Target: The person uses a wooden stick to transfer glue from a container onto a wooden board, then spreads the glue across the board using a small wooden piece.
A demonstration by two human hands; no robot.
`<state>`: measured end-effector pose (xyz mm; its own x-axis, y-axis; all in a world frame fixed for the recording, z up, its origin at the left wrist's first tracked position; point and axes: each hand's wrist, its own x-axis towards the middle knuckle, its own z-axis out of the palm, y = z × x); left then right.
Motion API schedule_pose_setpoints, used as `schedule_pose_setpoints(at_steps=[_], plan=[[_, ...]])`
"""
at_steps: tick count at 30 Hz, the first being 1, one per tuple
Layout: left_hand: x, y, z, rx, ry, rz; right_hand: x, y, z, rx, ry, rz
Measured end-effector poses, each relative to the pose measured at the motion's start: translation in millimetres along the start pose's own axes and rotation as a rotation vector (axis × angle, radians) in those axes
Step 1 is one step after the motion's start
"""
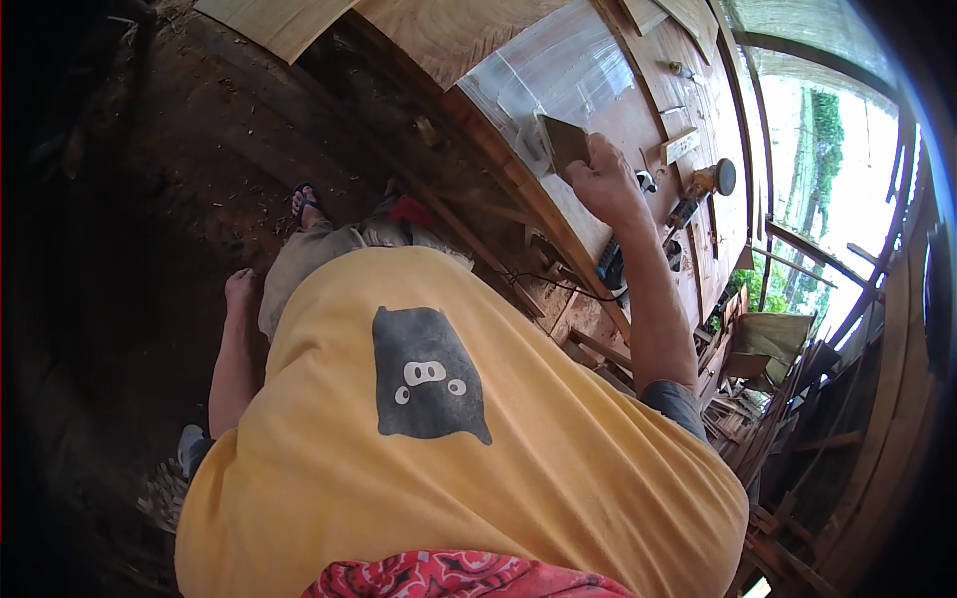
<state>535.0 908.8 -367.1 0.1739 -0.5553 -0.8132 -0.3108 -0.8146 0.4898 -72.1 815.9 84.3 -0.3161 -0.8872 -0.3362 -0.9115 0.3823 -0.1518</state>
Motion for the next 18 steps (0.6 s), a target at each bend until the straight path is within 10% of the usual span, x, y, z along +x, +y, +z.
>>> schedule_pose_setpoints(at_steps=[18], plan=[[-13,-11,-15,0.15,-0.013,0.009,30,-56,-6,0.559,0.105,0.56]])
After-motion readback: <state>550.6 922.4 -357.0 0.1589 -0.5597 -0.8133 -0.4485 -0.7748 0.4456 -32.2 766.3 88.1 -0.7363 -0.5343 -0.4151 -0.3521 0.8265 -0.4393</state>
